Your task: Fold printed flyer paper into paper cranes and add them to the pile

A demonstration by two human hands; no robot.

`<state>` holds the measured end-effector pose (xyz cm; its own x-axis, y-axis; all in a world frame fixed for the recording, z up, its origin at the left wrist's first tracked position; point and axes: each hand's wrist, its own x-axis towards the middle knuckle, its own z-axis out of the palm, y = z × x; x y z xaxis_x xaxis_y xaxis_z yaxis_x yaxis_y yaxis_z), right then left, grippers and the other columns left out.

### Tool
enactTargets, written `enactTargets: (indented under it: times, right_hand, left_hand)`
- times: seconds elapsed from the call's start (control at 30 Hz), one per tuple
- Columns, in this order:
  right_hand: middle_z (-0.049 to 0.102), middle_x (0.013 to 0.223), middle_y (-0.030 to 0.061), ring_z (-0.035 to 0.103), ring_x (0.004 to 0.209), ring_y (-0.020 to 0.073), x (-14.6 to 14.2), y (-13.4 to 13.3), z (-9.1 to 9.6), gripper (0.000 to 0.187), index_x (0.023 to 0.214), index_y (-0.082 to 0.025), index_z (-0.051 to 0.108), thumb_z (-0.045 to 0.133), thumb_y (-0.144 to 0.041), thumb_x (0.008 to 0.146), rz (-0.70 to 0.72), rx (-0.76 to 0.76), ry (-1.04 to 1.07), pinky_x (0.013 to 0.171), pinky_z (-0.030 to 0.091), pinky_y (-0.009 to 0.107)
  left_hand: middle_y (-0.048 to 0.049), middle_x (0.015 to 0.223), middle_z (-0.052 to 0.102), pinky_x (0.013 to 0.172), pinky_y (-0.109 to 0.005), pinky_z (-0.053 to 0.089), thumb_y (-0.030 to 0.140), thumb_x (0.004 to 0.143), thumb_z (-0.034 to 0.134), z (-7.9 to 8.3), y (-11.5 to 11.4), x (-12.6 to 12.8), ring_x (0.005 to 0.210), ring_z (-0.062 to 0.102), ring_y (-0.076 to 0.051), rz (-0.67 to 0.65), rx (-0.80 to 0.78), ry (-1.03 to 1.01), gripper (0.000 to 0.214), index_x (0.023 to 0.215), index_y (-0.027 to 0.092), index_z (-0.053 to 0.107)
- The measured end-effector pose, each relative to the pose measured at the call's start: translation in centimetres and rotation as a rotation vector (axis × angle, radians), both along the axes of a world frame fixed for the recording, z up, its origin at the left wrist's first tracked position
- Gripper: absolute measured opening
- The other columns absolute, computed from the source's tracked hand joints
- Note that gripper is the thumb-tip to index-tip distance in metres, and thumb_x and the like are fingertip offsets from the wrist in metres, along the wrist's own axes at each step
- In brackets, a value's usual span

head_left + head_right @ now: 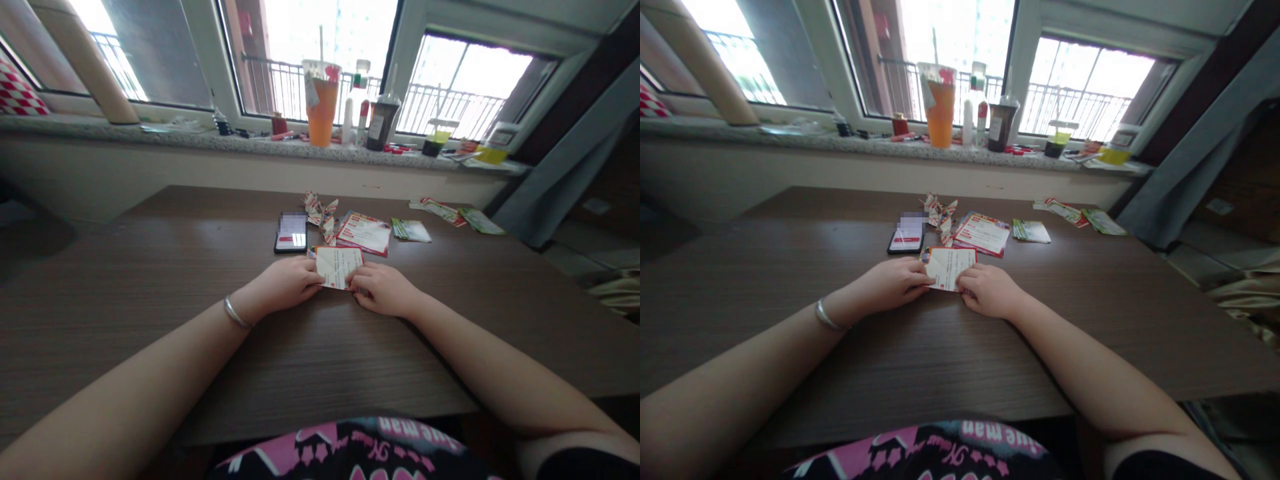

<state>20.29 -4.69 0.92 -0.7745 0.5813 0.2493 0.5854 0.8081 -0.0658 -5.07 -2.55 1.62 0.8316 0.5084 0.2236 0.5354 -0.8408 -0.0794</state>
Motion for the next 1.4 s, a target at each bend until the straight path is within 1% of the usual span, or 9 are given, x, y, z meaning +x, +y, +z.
enactTargets:
  times: [0.17, 0.37, 0.5, 0.7, 0.83, 0.97, 1.13, 1.27, 1.4]
  right_hand:
    - [0.070, 0.097, 0.0073, 0.061, 0.092, 0.0205, 0.0, -0.1, -0.1, 0.011, 0.087, -0.017, 0.064, 0.054, -0.016, 0.083, 0.025, 0.010, 0.004, 0.084, 0.048, 0.033]
    - [0.071, 0.093, 0.0079, 0.062, 0.086, 0.0205, -0.3, -0.2, -0.1, 0.015, 0.088, -0.017, 0.065, 0.051, -0.017, 0.084, 0.035, 0.038, -0.019, 0.080, 0.048, 0.032]
    - [0.070, 0.102, 0.0096, 0.064, 0.092, 0.0210, -0.4, -0.2, 0.0, 0.021, 0.097, -0.015, 0.064, 0.049, -0.016, 0.083, 0.034, 0.019, -0.020, 0.085, 0.049, 0.033]
    - [0.067, 0.114, 0.0105, 0.062, 0.103, 0.0220, 0.3, -0.2, 0.7, 0.024, 0.097, -0.015, 0.062, 0.050, -0.013, 0.076, 0.077, -0.022, -0.070, 0.090, 0.047, 0.035]
    - [0.069, 0.105, 0.0112, 0.063, 0.095, 0.0213, 0.5, 0.0, 0.9, 0.021, 0.094, -0.016, 0.062, 0.051, -0.015, 0.076, 0.062, -0.009, -0.128, 0.084, 0.047, 0.034]
    - [0.070, 0.091, 0.0109, 0.064, 0.082, 0.0199, 0.5, 0.3, 0.6, 0.019, 0.095, -0.015, 0.062, 0.048, -0.017, 0.083, 0.019, 0.058, -0.176, 0.075, 0.044, 0.031]
    - [0.069, 0.078, 0.0086, 0.060, 0.068, 0.0174, 0.5, 0.1, 0.3, 0.019, 0.087, -0.015, 0.061, 0.044, -0.023, 0.089, -0.055, 0.119, -0.136, 0.064, 0.038, 0.028]
    - [0.067, 0.074, 0.0066, 0.058, 0.064, 0.0158, 0.5, -0.2, 0.4, 0.019, 0.086, -0.017, 0.060, 0.044, -0.026, 0.091, -0.094, 0.068, -0.061, 0.061, 0.036, 0.027]
    - [0.067, 0.075, 0.0048, 0.059, 0.066, 0.0154, 0.6, -0.1, 0.5, 0.016, 0.087, -0.018, 0.060, 0.047, -0.027, 0.090, -0.121, -0.048, 0.055, 0.063, 0.037, 0.025]
  left_hand:
    - [-0.0071, 0.089, 0.066, 0.077, -0.033, 0.049, 0.027, 0.092, 0.049, 0.0, 0.1, -0.2, 0.083, 0.061, -0.020, -0.021, 0.040, 0.020, 0.026, 0.097, 0.021, 0.074]
    - [-0.0074, 0.093, 0.066, 0.078, -0.033, 0.048, 0.037, 0.094, 0.048, 0.3, -0.1, -0.2, 0.087, 0.061, -0.021, -0.024, -0.033, 0.013, 0.030, 0.098, 0.021, 0.073]
    - [-0.0078, 0.095, 0.066, 0.082, -0.031, 0.047, 0.033, 0.095, 0.046, 0.6, -0.3, -0.1, 0.089, 0.061, -0.019, -0.024, -0.108, 0.005, 0.031, 0.092, 0.019, 0.073]
    - [-0.0077, 0.093, 0.065, 0.083, -0.031, 0.047, 0.033, 0.093, 0.050, 0.9, -0.5, -0.1, 0.088, 0.060, -0.019, -0.017, -0.175, 0.024, 0.028, 0.091, 0.019, 0.074]
    - [-0.0077, 0.093, 0.065, 0.082, -0.030, 0.047, 0.033, 0.093, 0.050, 0.9, -0.4, -0.2, 0.088, 0.060, -0.019, -0.038, -0.176, 0.018, 0.027, 0.098, 0.021, 0.074]
    - [-0.0084, 0.095, 0.065, 0.081, -0.031, 0.047, 0.033, 0.092, 0.052, 0.8, -0.4, -0.3, 0.089, 0.060, -0.019, -0.033, -0.169, 0.009, 0.026, 0.099, 0.021, 0.074]
    - [-0.0068, 0.096, 0.066, 0.080, -0.029, 0.049, 0.033, 0.090, 0.055, 0.6, -0.4, -0.7, 0.089, 0.061, -0.018, -0.053, -0.158, -0.026, 0.023, 0.102, 0.024, 0.073]
    - [-0.0057, 0.103, 0.066, 0.081, -0.028, 0.049, 0.031, 0.090, 0.056, 0.4, -0.4, -0.9, 0.092, 0.062, -0.018, -0.050, -0.145, -0.014, 0.023, 0.105, 0.026, 0.071]
    - [-0.0060, 0.107, 0.066, 0.083, -0.029, 0.049, 0.029, 0.090, 0.056, 0.3, -0.2, -0.8, 0.095, 0.062, -0.019, -0.066, -0.115, -0.008, 0.023, 0.108, 0.026, 0.070]
